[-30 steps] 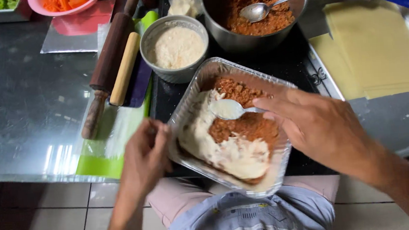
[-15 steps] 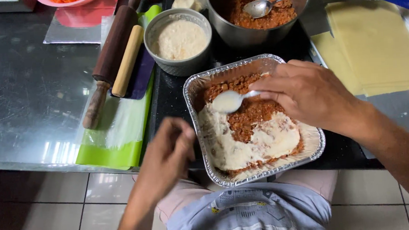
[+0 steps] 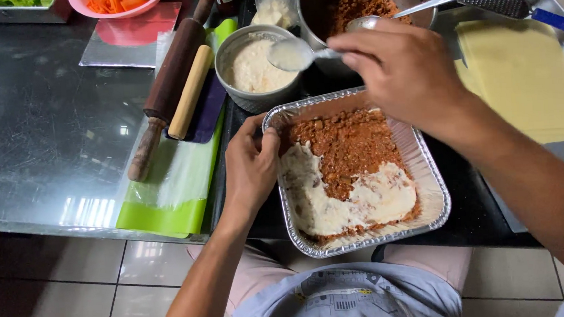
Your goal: The recorder is layering meat sauce and white sauce into an aluminum baking dish as part of lasagna preparation.
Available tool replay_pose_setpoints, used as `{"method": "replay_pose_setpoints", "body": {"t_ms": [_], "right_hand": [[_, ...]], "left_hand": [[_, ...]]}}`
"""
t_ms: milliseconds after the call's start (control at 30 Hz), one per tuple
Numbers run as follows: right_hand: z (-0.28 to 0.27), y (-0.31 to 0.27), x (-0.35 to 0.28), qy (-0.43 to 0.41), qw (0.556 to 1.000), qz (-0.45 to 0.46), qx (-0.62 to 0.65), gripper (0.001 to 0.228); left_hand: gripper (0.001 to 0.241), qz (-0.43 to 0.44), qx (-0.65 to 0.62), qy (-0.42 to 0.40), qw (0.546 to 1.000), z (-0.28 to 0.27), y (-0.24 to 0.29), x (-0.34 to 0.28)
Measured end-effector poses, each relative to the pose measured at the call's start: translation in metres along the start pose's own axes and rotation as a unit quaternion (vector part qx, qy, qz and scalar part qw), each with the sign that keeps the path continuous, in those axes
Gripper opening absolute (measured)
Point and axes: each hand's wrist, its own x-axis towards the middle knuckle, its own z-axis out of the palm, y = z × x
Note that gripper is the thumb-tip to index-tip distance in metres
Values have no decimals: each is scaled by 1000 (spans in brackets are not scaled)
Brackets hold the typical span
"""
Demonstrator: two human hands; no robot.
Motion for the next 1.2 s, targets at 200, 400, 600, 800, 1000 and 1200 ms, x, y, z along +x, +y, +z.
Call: {"method": "replay_pose_setpoints", "body": {"t_ms": [200, 400, 600, 800, 1000, 1200], "right_hand": [[49, -2, 35, 9, 979, -92, -179, 28], [43, -16, 36, -10, 992, -100, -80, 27], [45, -18, 35, -84, 994, -52, -39, 24], [36, -37, 51, -203, 966, 151, 52, 20], [46, -20, 46, -136, 958, 164, 192, 22], [-9, -27, 14, -140, 973, 107, 147, 22]], "left_hand": [[28, -35, -103, -20, 994, -20, -10, -5], [33, -83, -109, -47, 989, -26, 5, -4], [33, -106, -134, -53, 984, -27, -1, -1], [39, -104, -168, -76, 977, -29, -7, 0], [38, -96, -165, -87, 978, -33, -3, 0], [36, -141, -120, -65, 981, -35, 18, -19]]}}
